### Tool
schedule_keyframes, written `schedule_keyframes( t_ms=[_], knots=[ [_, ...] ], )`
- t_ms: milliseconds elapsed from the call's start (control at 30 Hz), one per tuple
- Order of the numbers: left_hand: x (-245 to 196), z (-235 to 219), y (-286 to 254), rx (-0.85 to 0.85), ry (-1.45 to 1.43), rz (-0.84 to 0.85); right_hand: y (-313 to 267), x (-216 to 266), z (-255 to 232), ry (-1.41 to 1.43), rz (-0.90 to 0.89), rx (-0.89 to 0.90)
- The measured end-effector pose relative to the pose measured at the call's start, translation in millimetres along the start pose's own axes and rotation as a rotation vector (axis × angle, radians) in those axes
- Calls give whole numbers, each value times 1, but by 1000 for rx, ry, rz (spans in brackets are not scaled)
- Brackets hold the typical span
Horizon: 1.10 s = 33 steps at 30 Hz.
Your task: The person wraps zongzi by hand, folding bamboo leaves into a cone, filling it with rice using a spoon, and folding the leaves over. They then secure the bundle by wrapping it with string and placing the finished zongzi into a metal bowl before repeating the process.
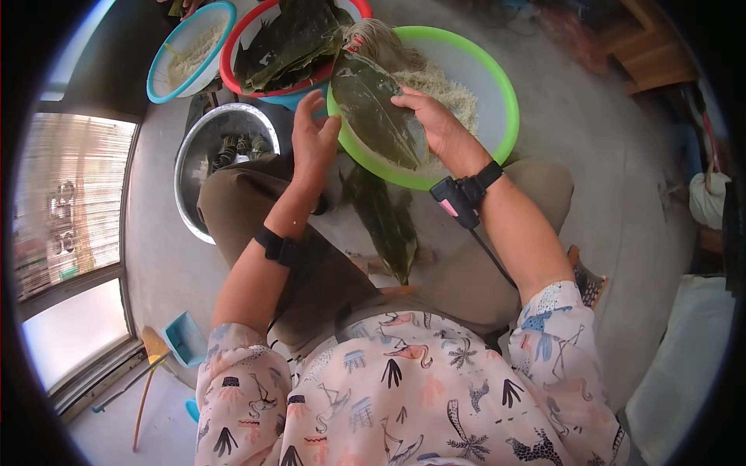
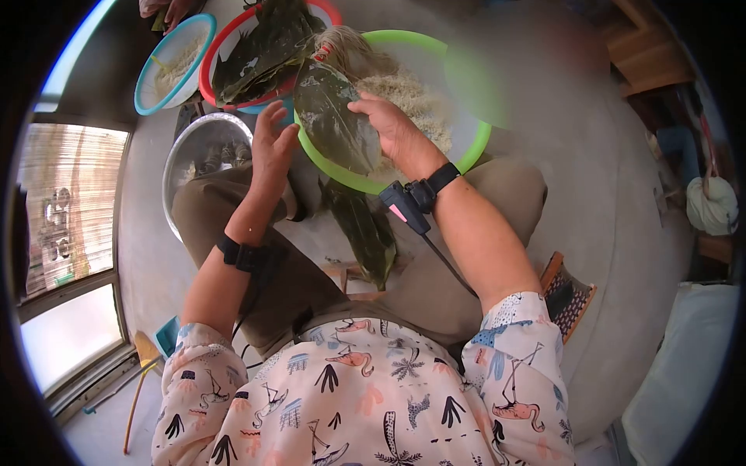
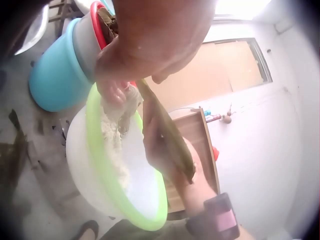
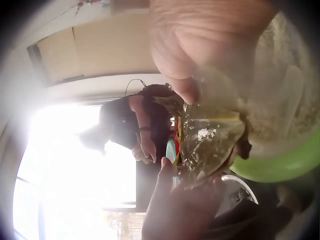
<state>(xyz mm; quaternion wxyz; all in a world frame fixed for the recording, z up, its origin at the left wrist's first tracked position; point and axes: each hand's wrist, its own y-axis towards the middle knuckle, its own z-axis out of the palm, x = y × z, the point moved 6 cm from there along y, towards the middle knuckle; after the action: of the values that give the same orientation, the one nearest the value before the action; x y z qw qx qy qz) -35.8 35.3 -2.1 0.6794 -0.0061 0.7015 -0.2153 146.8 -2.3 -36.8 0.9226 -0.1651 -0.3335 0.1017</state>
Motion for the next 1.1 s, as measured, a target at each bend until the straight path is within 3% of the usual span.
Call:
schedule_keyframes(
  t_ms=[67, 133, 200, 267, 367, 400, 467, 500, 533, 567, 600, 667, 733, 800, 967, 1100],
  knots=[
    [-49, 21, -19, -43, 763, 836, 1, 5, 0, 54, 1, 72],
    [-60, 37, -32, 51, 753, 926, -7, 10, 2, 47, 2, 58],
    [-60, 56, -44, 216, 1012, 1120, -12, 13, 7, 36, 7, 52],
    [-69, 61, -48, 203, 1008, 1154, -16, 18, 17, 139, -8, 134],
    [-82, 49, -34, 160, 369, 902, -43, 39, 36, -49, -97, 125],
    [-88, 49, -36, 150, 369, 920, -47, 41, 35, -60, -105, 141],
    [-86, 35, -22, 83, 59, 601, -52, 58, 19, -418, -385, -80],
    [-92, 37, -20, 98, -152, 612, -54, 61, 24, -422, -399, -62],
    [-99, 37, -20, 93, -149, 630, -61, 70, 28, -577, -541, -133],
    [-98, 39, -18, 170, -344, 483, -68, 78, 33, -728, -682, -212],
    [-96, 44, -17, 249, -536, 326, -69, 81, 37, -730, -688, -206],
    [-96, 47, -13, 290, -550, 274, -75, 89, 49, -711, -780, -173],
    [-83, 57, -12, 415, -562, 88, -78, 89, 53, -597, -711, -120],
    [-73, 61, -10, 432, -532, 80, -70, 81, 52, -355, -485, 24],
    [-70, 65, -15, 450, -367, 165, -60, 76, 39, -323, -493, 48],
    [-66, 63, -10, 391, -505, 109, -61, 74, 38, -250, -452, 80]
  ],
)
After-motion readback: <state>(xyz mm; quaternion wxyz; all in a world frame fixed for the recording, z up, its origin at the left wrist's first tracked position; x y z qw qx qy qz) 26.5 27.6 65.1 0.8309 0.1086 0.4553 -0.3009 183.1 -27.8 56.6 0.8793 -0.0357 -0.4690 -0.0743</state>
